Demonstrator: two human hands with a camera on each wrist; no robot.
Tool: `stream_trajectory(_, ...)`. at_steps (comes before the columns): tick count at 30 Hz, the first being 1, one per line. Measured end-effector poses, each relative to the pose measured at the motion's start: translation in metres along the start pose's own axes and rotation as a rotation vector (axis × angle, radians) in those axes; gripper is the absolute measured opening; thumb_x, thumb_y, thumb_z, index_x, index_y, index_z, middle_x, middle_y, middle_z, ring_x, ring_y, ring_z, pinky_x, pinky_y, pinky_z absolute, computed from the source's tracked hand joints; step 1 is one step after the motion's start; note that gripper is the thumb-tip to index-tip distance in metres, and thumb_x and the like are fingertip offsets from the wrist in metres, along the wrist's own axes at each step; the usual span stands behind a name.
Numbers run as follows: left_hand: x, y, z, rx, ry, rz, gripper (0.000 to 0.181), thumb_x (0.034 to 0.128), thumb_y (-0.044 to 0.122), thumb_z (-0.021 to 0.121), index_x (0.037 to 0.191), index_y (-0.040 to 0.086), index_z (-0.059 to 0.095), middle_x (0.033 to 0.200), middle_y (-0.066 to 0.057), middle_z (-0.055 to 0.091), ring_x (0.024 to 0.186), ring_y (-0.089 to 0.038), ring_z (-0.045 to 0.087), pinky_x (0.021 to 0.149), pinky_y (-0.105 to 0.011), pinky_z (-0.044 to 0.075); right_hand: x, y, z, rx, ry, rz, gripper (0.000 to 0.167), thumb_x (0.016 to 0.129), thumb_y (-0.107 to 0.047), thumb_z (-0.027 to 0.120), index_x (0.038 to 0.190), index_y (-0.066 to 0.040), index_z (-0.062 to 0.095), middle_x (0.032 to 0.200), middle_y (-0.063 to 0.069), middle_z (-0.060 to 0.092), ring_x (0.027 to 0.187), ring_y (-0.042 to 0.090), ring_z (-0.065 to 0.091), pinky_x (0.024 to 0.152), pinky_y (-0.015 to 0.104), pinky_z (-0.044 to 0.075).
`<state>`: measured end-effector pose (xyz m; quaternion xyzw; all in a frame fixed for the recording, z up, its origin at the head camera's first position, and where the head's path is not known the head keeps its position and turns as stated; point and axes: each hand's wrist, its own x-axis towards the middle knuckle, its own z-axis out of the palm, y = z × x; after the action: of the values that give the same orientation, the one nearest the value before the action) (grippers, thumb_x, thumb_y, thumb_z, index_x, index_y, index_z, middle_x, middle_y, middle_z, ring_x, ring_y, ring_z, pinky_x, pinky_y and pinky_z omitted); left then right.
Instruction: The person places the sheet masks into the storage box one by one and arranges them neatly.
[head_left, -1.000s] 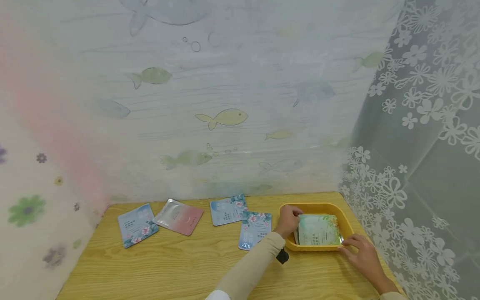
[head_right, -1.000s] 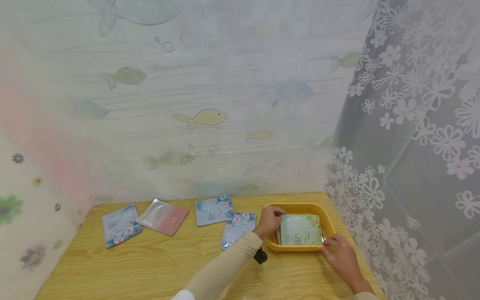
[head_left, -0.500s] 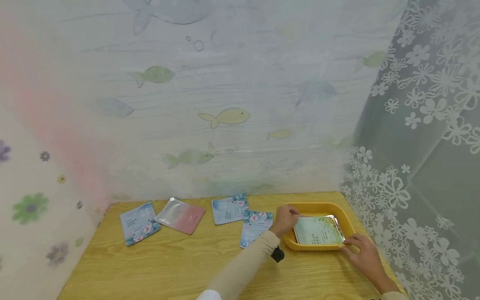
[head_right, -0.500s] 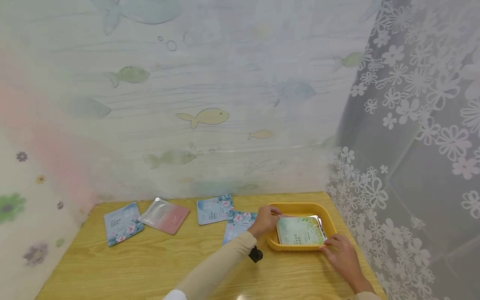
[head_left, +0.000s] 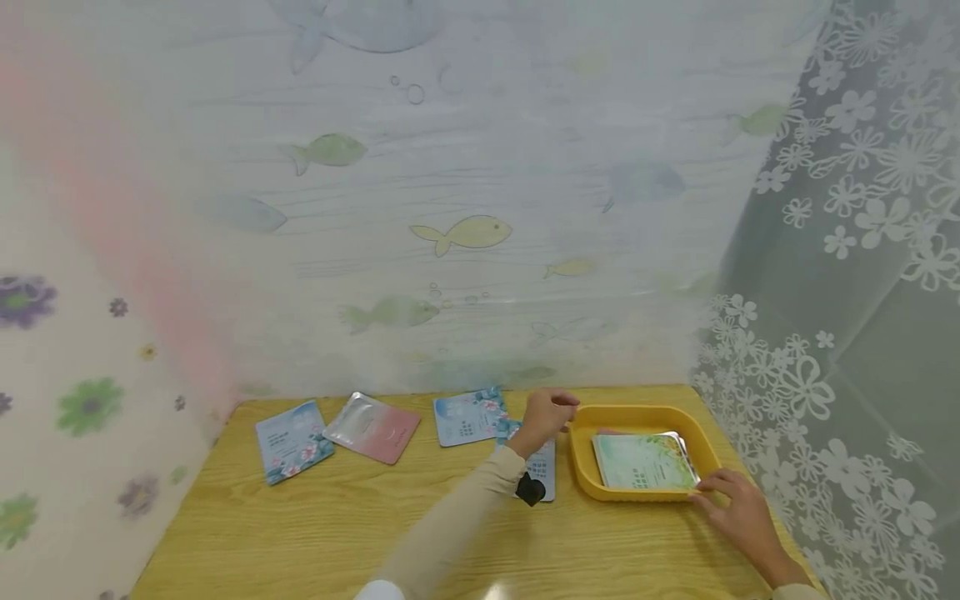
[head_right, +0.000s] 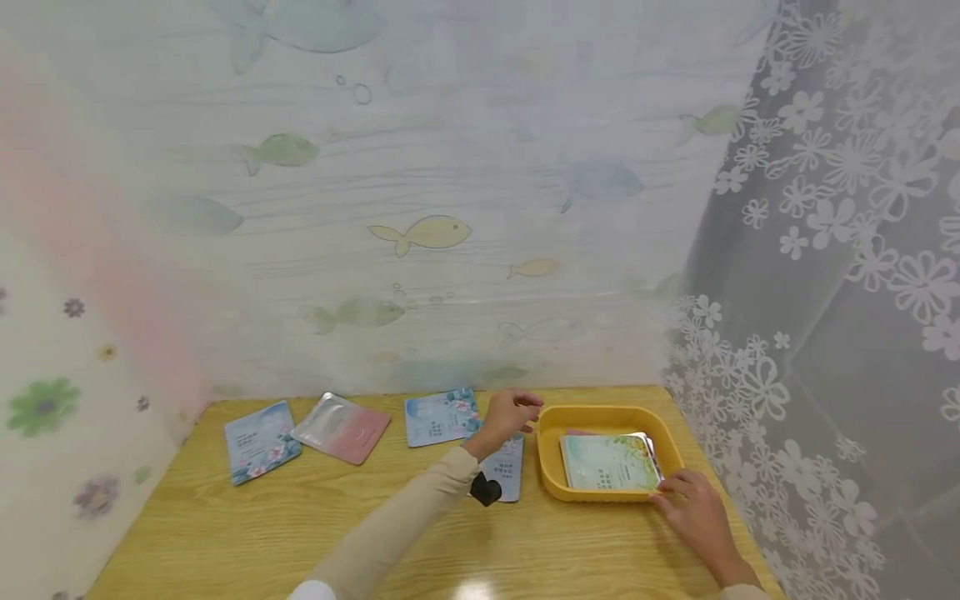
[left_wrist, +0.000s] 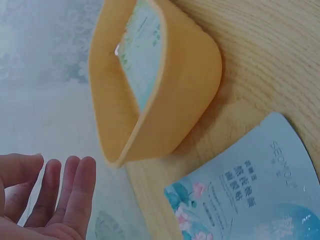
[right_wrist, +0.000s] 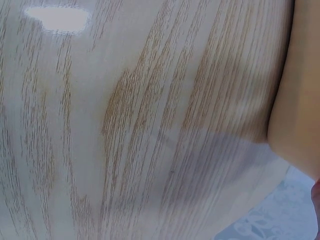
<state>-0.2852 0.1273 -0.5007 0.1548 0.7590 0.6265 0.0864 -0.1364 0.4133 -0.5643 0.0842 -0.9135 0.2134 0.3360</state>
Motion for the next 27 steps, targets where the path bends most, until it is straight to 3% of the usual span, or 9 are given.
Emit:
stream_trajectory(5, -0.006, 0.006, -0.019, -0.034, 0.004, -0.033, 0.008, 0.0877, 0.005, 0.065, 0.092, 0.005, 0.072, 0.085, -0.006, 0.067, 0.076, -0.024, 0.066, 0.057, -0.032, 0.058, 0.0, -0.001, 0.001, 0.018, 0.005, -0.017, 0.029, 0.048, -0.001, 0.089, 0.066, -0.013, 0.069, 0.073, -0.004, 0.059, 0.069, 0.016, 0.053, 0.064, 0.013, 0.041)
stream_trajectory(10, -0.011, 0.006, -0.037, -0.081, -0.029, -0.067, 0.01, 0.0875, 0.009, 0.066, 0.095, 0.004, 0.071, 0.088, -0.006, 0.067, 0.077, -0.026, 0.065, 0.062, -0.039, 0.059, 0.001, -0.001, 0.0, 0.019, -0.009, -0.01, 0.03, 0.048, -0.002, 0.089, 0.066, -0.014, 0.069, 0.073, -0.004, 0.058, 0.067, 0.016, 0.053, 0.062, 0.011, 0.04)
stream_trajectory(15, -0.014, 0.003, -0.051, -0.069, -0.041, -0.064, 0.013, 0.0892, 0.009, 0.064, 0.1, 0.004, 0.07, 0.091, -0.009, 0.066, 0.084, -0.032, 0.065, 0.06, -0.035, 0.059, 0.004, -0.002, -0.002, 0.014, -0.013, -0.024, 0.03, 0.047, -0.001, 0.089, 0.066, -0.014, 0.069, 0.073, -0.004, 0.059, 0.067, 0.017, 0.053, 0.063, 0.011, 0.04)
stream_trajectory(21, -0.023, 0.002, -0.065, -0.058, -0.035, -0.084, 0.015, 0.089, 0.011, 0.065, 0.102, 0.004, 0.069, 0.096, -0.015, 0.067, 0.086, -0.035, 0.065, 0.066, -0.044, 0.059, 0.005, -0.004, -0.003, 0.004, -0.046, 0.012, 0.028, 0.051, -0.004, 0.089, 0.066, -0.015, 0.069, 0.073, -0.005, 0.058, 0.068, 0.017, 0.054, 0.061, 0.015, 0.041)
stream_trajectory(27, -0.033, -0.002, -0.076, -0.038, -0.029, -0.124, 0.014, 0.0887, 0.013, 0.066, 0.101, 0.007, 0.069, 0.095, -0.007, 0.067, 0.086, -0.033, 0.064, 0.063, -0.039, 0.059, 0.005, -0.004, -0.005, 0.021, -0.034, 0.007, 0.029, 0.049, -0.002, 0.089, 0.067, -0.015, 0.069, 0.072, -0.004, 0.058, 0.067, 0.017, 0.054, 0.061, 0.013, 0.041)
